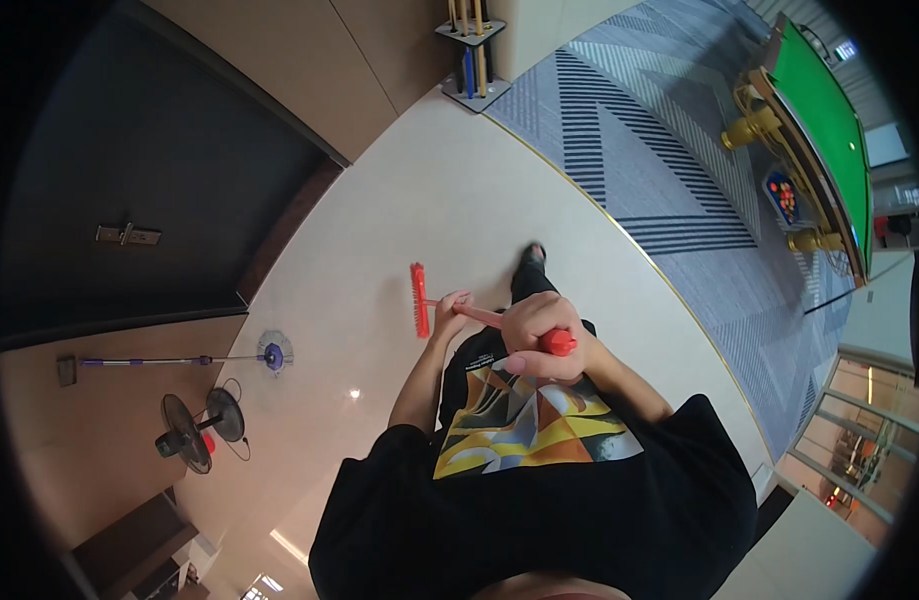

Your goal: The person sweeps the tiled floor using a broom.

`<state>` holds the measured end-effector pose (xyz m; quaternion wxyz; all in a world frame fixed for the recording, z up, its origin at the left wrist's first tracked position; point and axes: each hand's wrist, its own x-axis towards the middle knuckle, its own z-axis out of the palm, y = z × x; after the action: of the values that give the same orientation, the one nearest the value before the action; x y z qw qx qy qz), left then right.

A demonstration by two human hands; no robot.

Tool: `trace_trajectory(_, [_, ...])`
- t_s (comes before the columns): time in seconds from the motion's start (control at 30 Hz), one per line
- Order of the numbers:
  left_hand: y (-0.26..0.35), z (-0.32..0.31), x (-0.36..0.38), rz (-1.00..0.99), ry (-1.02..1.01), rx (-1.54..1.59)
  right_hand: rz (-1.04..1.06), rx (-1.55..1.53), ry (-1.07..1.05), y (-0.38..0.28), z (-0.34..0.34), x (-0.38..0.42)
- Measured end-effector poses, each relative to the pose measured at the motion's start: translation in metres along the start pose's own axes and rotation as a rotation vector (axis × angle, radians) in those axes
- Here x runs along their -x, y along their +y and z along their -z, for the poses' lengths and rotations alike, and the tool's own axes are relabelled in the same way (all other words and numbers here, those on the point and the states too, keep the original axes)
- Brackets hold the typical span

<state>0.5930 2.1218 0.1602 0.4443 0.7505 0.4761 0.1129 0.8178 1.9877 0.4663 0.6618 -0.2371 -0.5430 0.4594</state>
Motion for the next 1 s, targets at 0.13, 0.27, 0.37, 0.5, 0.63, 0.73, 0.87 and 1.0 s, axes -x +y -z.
trace_trajectory(0.13, [-0.008, 0.008, -0.056, -0.126, 0.032, 0.127, -0.018, 0.004, -0.082, 0.021, 0.052, -0.063])
trace_trajectory(0.27, [-0.111, -0.011, -0.124, -0.34, 0.005, -0.069, -0.077, 0.094, -0.246, 0.03, 0.108, -0.129])
trace_trajectory(0.37, [-0.061, 0.005, -0.143, -0.229, 0.101, -0.057, -0.187, -0.077, -0.174, 0.032, 0.153, -0.174])
trace_trajectory(0.5, [0.006, 0.034, -0.21, -0.058, 0.244, -0.028, -0.159, -0.039, -0.241, 0.044, 0.207, -0.23])
trace_trajectory(0.63, [0.014, 0.053, -0.265, -0.016, 0.234, 0.006, -0.104, 0.02, -0.249, 0.068, 0.233, -0.252])
trace_trajectory(0.73, [0.013, 0.06, -0.309, -0.061, 0.173, -0.046, -0.1, 0.104, -0.132, 0.09, 0.246, -0.27])
trace_trajectory(0.87, [0.042, 0.095, -0.393, -0.351, -0.078, -0.099, -0.189, 0.212, 0.059, 0.11, 0.258, -0.31])
trace_trajectory(1.0, [0.075, 0.128, -0.474, -0.287, -0.188, -0.285, -0.241, 0.304, 0.148, 0.138, 0.264, -0.366])
